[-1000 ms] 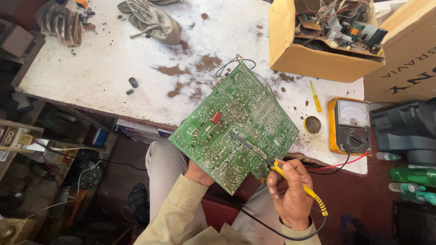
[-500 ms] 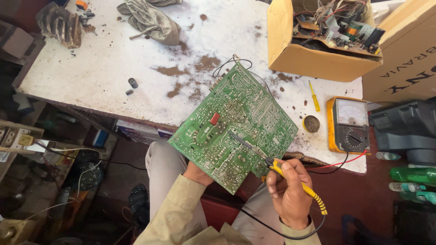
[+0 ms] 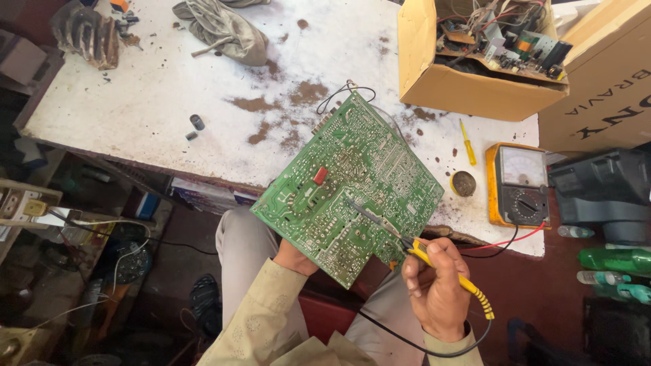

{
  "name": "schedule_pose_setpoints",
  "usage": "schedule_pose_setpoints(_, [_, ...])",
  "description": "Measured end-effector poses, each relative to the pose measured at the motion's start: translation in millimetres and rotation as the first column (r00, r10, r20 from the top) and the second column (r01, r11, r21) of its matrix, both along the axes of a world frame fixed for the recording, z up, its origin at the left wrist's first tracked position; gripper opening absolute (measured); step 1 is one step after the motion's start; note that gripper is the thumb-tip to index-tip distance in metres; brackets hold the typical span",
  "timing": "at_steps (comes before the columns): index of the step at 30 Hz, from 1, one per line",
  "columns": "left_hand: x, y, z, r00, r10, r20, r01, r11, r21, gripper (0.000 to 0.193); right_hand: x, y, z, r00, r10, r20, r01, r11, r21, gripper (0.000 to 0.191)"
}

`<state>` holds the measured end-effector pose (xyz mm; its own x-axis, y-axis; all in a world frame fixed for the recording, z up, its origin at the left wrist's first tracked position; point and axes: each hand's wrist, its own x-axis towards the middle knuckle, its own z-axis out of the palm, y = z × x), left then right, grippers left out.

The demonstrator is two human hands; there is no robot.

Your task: The person sits at a cluttered repair workbench and tests a large green circuit board from a television, touching it with multimeter probes and a yellow soldering iron. They lift and reposition the board, probe different points, briefly handle a smaller board and a power supply unit, and set removed components on the bench.

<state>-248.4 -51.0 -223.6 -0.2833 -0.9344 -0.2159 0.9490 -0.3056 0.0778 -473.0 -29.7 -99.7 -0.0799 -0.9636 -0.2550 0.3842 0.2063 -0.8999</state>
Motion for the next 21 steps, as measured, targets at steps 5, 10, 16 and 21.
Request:
schedule_pose_setpoints(5, [-1.0, 0.7, 0.6, 0.998, 0.018, 0.054, -0.018, 1.000, 0.003, 0.040, 1.5, -2.8, -2.0, 0.998, 0.007, 0.057, -0.013, 0.995, 0.096, 0.021])
schedule_pose_setpoints(10, [-1.3, 1.1, -1.5, 1.000, 0.016, 0.017, -0.016, 1.000, 0.001, 0.039, -1.1, -4.0, -6.4, 0.978, 0.037, 0.206, -0.066, 0.989, 0.134, 0.019])
schedule_pose_setpoints(16, [1.1, 0.1, -3.4, 0.999, 0.000, 0.039, 0.000, 1.000, -0.003, 0.038, -1.1, -1.9, -7.5, 0.998, 0.055, 0.029, -0.056, 0.997, 0.054, 0.020])
schedule_pose_setpoints(21, [1.6, 0.0, -2.6, 0.999, -0.004, 0.053, 0.001, 0.998, 0.067, 0.038, -7.8, -4.0, -5.0, 0.990, 0.102, 0.094, -0.107, 0.993, 0.055, 0.019])
